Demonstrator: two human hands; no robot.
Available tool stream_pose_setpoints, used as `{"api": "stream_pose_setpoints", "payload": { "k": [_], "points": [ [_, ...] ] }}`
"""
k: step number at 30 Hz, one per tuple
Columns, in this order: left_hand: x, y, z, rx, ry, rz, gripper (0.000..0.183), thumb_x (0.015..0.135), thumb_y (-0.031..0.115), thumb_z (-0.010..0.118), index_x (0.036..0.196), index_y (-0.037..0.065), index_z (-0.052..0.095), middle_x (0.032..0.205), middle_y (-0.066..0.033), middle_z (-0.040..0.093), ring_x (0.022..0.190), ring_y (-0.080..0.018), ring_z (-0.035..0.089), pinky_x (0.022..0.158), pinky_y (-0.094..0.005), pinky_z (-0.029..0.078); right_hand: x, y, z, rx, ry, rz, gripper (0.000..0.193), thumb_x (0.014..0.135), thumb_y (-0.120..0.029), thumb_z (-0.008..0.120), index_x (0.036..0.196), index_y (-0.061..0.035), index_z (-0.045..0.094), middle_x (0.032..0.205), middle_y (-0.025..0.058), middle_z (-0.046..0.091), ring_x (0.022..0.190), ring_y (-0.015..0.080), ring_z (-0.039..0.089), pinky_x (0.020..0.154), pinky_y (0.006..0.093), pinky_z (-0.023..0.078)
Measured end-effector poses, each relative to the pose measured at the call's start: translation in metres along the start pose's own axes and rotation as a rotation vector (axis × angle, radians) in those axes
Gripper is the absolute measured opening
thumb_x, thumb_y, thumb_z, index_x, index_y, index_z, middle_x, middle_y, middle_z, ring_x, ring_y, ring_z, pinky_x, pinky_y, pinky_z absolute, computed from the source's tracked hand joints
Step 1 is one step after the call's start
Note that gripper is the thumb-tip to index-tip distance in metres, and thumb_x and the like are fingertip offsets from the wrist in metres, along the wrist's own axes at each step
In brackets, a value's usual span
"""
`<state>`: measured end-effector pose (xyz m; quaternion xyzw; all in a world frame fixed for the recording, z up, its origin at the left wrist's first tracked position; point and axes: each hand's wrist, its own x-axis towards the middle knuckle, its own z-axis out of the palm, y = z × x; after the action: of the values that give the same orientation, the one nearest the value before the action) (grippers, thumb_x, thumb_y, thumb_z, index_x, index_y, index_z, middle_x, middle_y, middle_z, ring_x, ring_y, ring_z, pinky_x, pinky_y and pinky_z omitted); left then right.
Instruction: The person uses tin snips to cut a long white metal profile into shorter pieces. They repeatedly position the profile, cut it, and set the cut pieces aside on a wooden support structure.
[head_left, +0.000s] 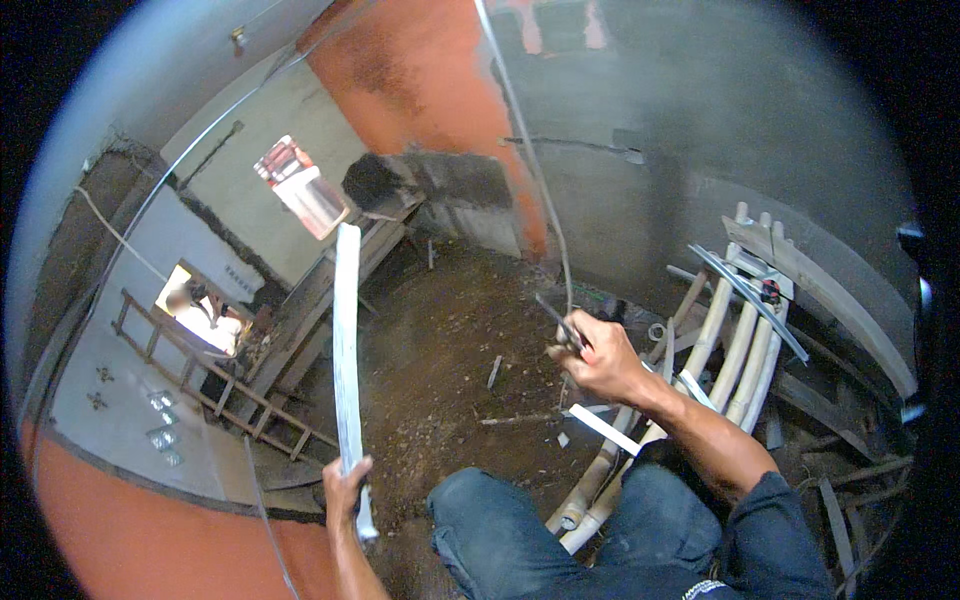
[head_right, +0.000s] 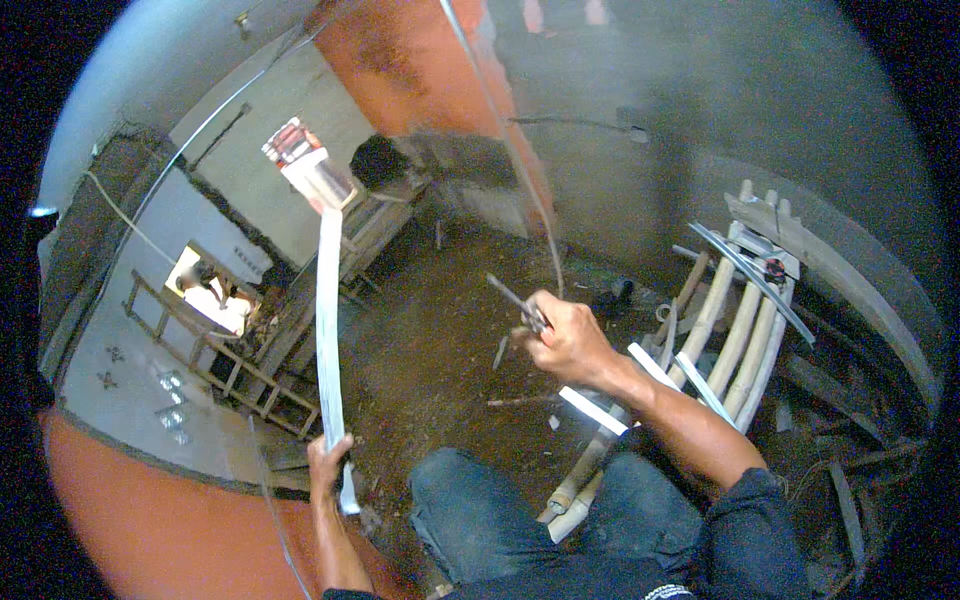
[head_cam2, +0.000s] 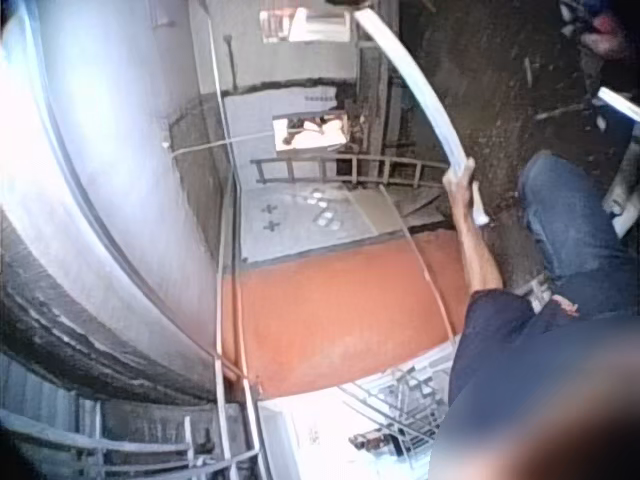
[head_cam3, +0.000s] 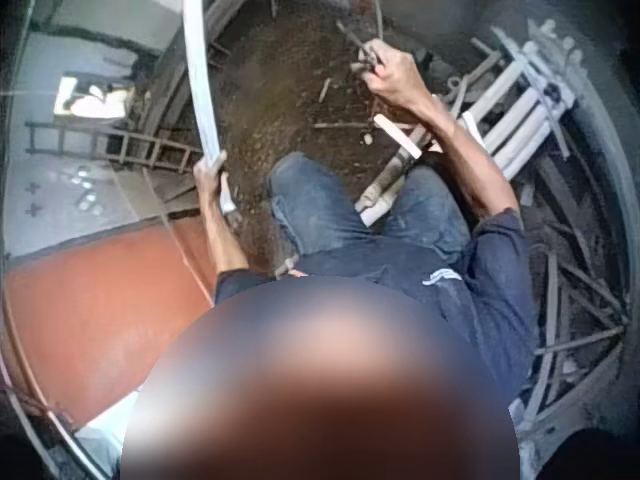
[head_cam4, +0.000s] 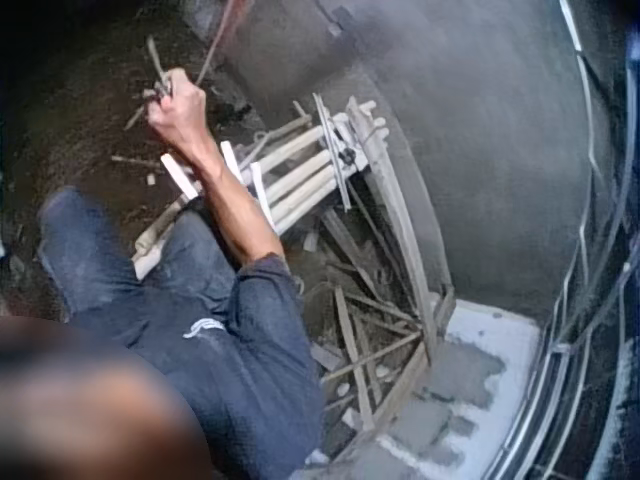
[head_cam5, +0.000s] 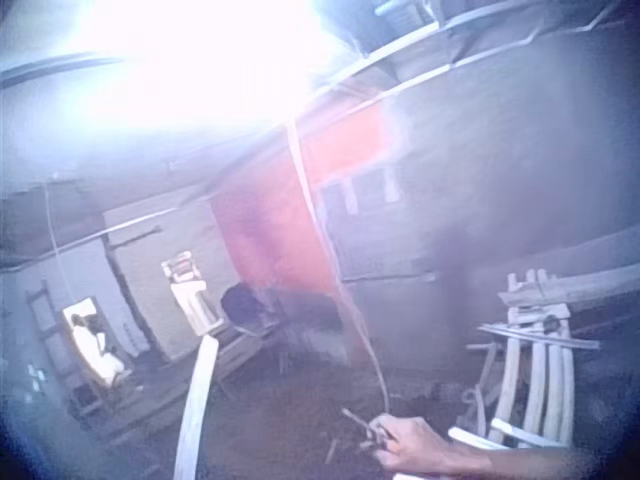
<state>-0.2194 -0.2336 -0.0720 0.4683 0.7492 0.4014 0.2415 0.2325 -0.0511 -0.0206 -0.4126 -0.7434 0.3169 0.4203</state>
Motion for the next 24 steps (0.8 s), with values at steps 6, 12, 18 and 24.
{"api": "stream_pose_setpoints", "payload": {
  "k": [6,12,18,24],
  "points": [
    [-0.025,-0.013,-0.015,0.254,-0.189,0.103,0.044,0.074,0.035,0.082,0.064,0.0,0.057,0.057,0.0009,0.048,0.058,-0.0079,0.043,0.051,-0.0322,0.039,0.063,0.016,-0.016,0.555,0.057,0.195,0.04,0.076,-0.04,0.086,0.086,-0.0091,0.062,0.067,-0.0016,0.059,0.061,0.0084,0.056,0.056,0.0264,0.045],
    [-0.018,0.001,-0.004,0.37,-0.402,0.29,0.046,0.069,0.039,0.086,0.059,0.002,0.061,0.055,0.0005,0.055,0.052,-0.0087,0.048,0.049,-0.031,0.04,0.077,0.016,-0.037,0.927,-0.117,0.193,0.046,0.075,-0.015,0.086,0.109,-0.0052,0.057,0.116,0.0138,0.066,0.088,0.016,0.066,0.069,0.0293,0.054],
    [0.009,0.041,-0.031,0.558,-0.353,0.294,0.041,0.067,0.033,0.088,0.082,0.0,0.07,0.069,-0.0105,0.065,0.061,-0.0175,0.06,0.061,-0.035,0.05,0.052,0.002,-0.048,0.693,-0.105,0.024,0.037,0.076,-0.01,0.084,0.104,-0.0059,0.059,0.087,0.0002,0.064,0.078,0.0109,0.062,0.062,0.0273,0.052],
    [-0.006,0.124,0.022,0.414,1.281,0.794,0.063,0.088,0.031,0.07,0.132,-0.01,0.049,0.127,-0.0256,0.056,0.125,-0.0359,0.052,0.11,-0.0472,0.038,0.028,-0.009,-0.012,0.959,0.097,0.313,0.024,0.085,-0.014,0.076,0.097,-0.0024,0.058,0.078,0.006,0.061,0.045,0.0174,0.059,0.039,0.0347,0.056]
  ]
}}
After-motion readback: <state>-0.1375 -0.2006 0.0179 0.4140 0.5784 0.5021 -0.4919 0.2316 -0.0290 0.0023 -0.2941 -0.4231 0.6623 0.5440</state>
